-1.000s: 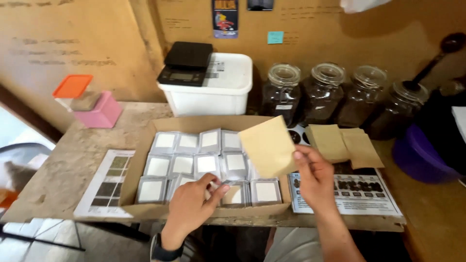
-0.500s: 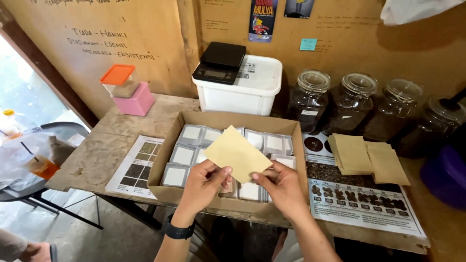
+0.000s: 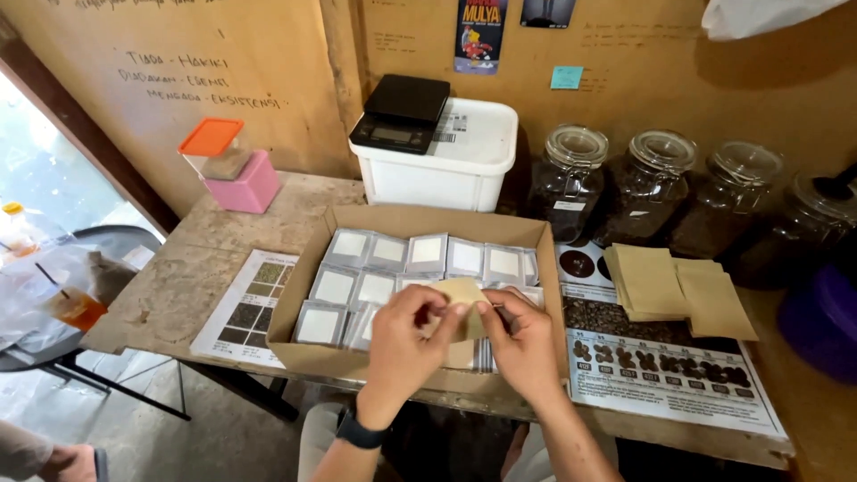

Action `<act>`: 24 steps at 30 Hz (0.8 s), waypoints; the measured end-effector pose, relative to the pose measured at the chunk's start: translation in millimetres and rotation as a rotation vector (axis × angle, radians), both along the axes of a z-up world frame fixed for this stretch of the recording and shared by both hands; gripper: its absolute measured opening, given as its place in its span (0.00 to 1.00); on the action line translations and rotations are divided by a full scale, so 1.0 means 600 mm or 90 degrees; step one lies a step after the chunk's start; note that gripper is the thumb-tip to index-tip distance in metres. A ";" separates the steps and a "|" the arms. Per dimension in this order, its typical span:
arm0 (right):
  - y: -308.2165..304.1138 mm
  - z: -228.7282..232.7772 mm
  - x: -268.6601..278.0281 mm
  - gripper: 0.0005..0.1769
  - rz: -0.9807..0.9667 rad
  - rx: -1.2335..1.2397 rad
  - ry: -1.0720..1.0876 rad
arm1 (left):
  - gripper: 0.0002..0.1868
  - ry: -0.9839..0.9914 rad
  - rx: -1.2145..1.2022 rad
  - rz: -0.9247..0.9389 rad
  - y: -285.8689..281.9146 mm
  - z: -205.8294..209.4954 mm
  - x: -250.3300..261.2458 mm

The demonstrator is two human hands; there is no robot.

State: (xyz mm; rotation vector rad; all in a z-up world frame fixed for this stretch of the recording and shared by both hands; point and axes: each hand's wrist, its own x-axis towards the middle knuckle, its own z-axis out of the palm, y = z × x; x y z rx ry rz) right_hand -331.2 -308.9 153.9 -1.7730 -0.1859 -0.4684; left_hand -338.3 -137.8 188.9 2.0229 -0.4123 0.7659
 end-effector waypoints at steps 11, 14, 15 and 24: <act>-0.016 0.010 -0.008 0.15 0.241 0.076 0.036 | 0.11 0.200 -0.222 -0.304 0.004 -0.013 0.022; -0.014 0.012 -0.012 0.16 0.231 0.091 0.079 | 0.13 0.226 -0.203 -0.305 0.011 -0.016 0.021; -0.014 0.014 -0.012 0.16 0.232 0.091 0.082 | 0.13 0.228 -0.204 -0.303 0.011 -0.017 0.020; -0.014 0.020 -0.016 0.14 0.226 0.104 0.090 | 0.11 0.228 -0.197 -0.327 0.011 -0.019 0.018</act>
